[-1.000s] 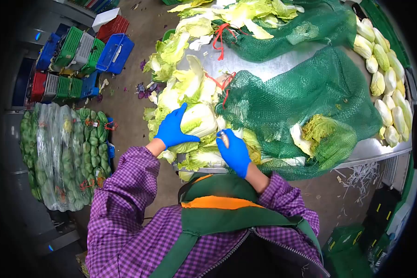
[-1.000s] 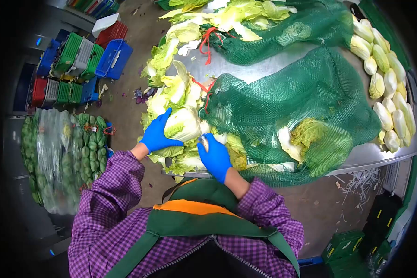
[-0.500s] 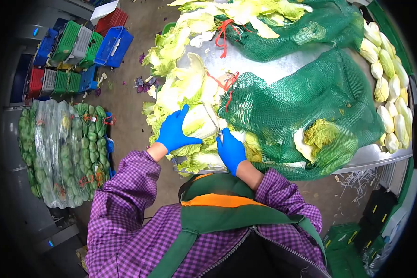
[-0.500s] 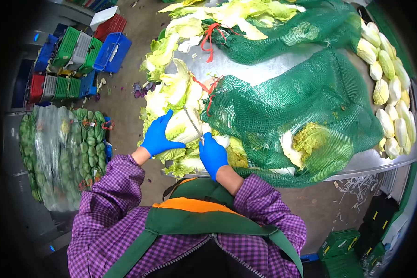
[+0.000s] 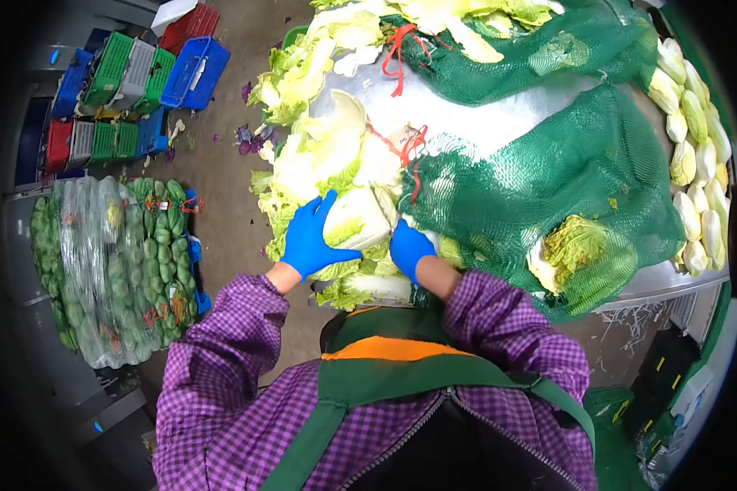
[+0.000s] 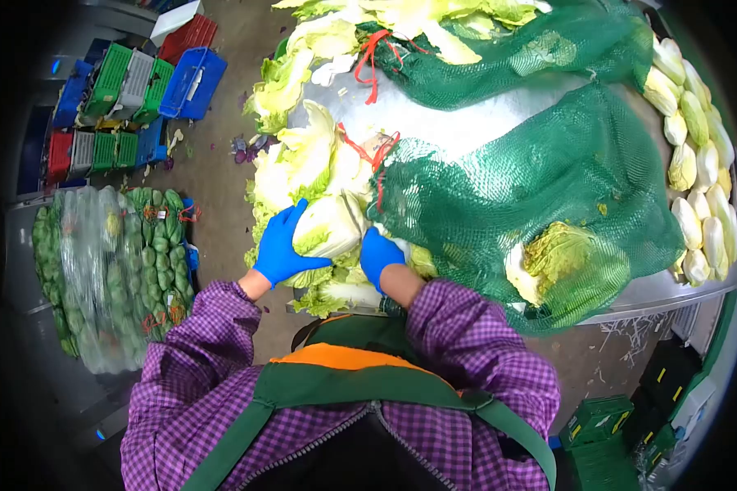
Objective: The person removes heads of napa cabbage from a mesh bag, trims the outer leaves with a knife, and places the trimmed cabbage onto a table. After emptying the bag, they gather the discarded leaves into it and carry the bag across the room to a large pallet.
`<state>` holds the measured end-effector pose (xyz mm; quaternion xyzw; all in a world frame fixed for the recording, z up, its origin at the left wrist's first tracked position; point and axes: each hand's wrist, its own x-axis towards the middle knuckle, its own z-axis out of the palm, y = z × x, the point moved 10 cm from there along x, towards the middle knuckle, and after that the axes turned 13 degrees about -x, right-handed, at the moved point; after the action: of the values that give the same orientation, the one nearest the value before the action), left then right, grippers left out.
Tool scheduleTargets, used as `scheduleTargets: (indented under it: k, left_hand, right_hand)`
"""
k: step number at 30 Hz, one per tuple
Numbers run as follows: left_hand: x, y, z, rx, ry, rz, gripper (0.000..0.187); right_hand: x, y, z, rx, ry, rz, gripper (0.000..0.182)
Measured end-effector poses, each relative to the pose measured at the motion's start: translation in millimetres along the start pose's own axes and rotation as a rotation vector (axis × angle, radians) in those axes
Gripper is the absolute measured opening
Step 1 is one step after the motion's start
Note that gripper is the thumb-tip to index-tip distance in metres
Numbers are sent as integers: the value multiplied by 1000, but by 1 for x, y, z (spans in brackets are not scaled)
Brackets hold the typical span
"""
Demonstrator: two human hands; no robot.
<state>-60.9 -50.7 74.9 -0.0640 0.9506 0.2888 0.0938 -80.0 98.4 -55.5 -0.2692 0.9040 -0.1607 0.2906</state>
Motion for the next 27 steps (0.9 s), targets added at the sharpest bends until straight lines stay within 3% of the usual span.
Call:
scheduleTargets:
  k: [5, 7, 8, 9, 11, 12, 14, 17, 19, 21, 22, 24, 25, 27]
  left_hand:
    - [-15, -18, -8, -177, 44, 73, 106]
    - [-24, -38, -14, -457, 148, 105, 106]
    - [-28, -50, -15, -535, 179, 70, 106]
    - [-31, -55, -17, -536, 189, 71, 106]
    - [-31, -70, -18, -762, 207, 38, 106]
    - [-31, -72, -18, -827, 210, 52, 106]
    - [-35, -74, -17, -823, 228, 74, 106]
    - [-42, -63, -16, -727, 257, 132, 106]
    - [-54, -52, -31, -568, 409, 202, 109]
    - [-56, -39, -46, -612, 449, 237, 104]
    - [-54, -34, -57, -750, 453, 268, 98]
    - [-45, -24, -67, -1097, 450, 265, 78]
    - [-40, -23, -65, -1103, 453, 270, 78]
    - [-26, -40, -37, -1213, 340, 12, 70]
  right_hand:
    - [-19, 5, -16, 83, 1, 64, 18]
    - [-19, 0, -18, 31, 94, -48, 22]
    - [-10, 7, -2, 86, 3, -22, 27]
    - [-5, 12, -2, 105, 95, -26, 28]
    - [-17, 2, -15, 794, -225, 181, 31]
    - [-13, -1, -18, 783, -218, 177, 31]
    - [-8, -22, -13, 1420, -369, 190, 39]
    - [-10, -57, -49, 1211, -151, 209, 40]
    - [-22, -76, -78, 1170, -31, 235, 43]
    - [-34, -95, -134, 926, 125, 76, 48]
    - [-35, -99, -153, 811, 268, -13, 54]
    - [-42, -109, -170, 648, 339, -46, 54]
    - [-46, -117, -184, 497, 424, -87, 54]
    - [-38, -107, -175, 416, 471, -74, 53]
